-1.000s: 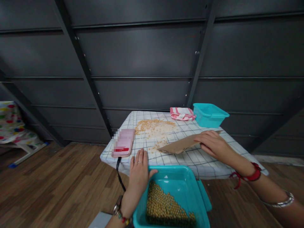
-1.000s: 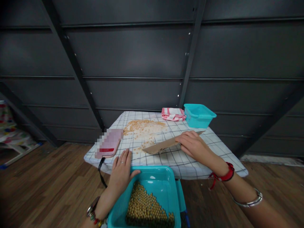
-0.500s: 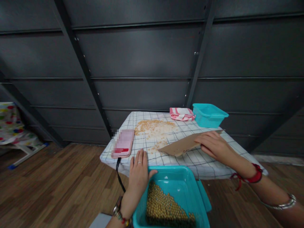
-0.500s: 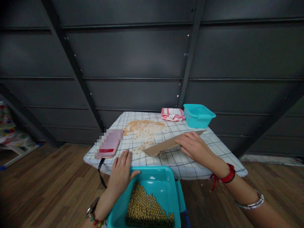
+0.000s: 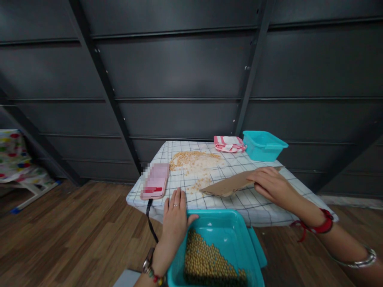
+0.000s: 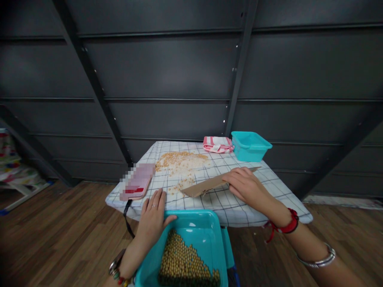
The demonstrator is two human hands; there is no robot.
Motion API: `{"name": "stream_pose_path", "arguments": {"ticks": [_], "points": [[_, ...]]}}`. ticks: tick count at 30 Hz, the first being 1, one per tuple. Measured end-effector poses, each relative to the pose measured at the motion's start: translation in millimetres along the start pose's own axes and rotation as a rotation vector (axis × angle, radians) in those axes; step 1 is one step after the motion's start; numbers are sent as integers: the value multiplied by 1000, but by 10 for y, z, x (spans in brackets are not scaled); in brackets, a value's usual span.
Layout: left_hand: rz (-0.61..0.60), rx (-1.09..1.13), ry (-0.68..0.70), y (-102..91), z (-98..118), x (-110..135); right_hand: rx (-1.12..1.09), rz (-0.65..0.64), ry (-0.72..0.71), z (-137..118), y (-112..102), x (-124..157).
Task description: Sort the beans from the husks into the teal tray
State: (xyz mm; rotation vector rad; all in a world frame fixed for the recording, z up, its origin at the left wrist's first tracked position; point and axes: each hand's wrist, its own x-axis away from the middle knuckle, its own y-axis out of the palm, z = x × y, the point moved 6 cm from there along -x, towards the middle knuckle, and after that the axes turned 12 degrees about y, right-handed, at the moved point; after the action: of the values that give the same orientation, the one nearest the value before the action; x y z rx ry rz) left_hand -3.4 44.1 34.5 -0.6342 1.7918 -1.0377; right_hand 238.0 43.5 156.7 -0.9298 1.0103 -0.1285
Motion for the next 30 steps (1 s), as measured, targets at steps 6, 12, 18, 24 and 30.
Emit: {"name": "stream_pose_path", "arguments": {"ticks": [6,12,18,24,30], "points": [[10,0,-17,29,-10,2,-18,13,5,13,-63,54],[12,14,-6,46,-2,16,52,62,45,51,-22,20],[27,-7,9,36,0,12,42,56,2,8,-34,40],[43,-8,3,60,-11,6,6,45,-7,-26,-92,84],[39,-2,5,84,-18,10,-9,42,-8,-78,-122,102]]}}
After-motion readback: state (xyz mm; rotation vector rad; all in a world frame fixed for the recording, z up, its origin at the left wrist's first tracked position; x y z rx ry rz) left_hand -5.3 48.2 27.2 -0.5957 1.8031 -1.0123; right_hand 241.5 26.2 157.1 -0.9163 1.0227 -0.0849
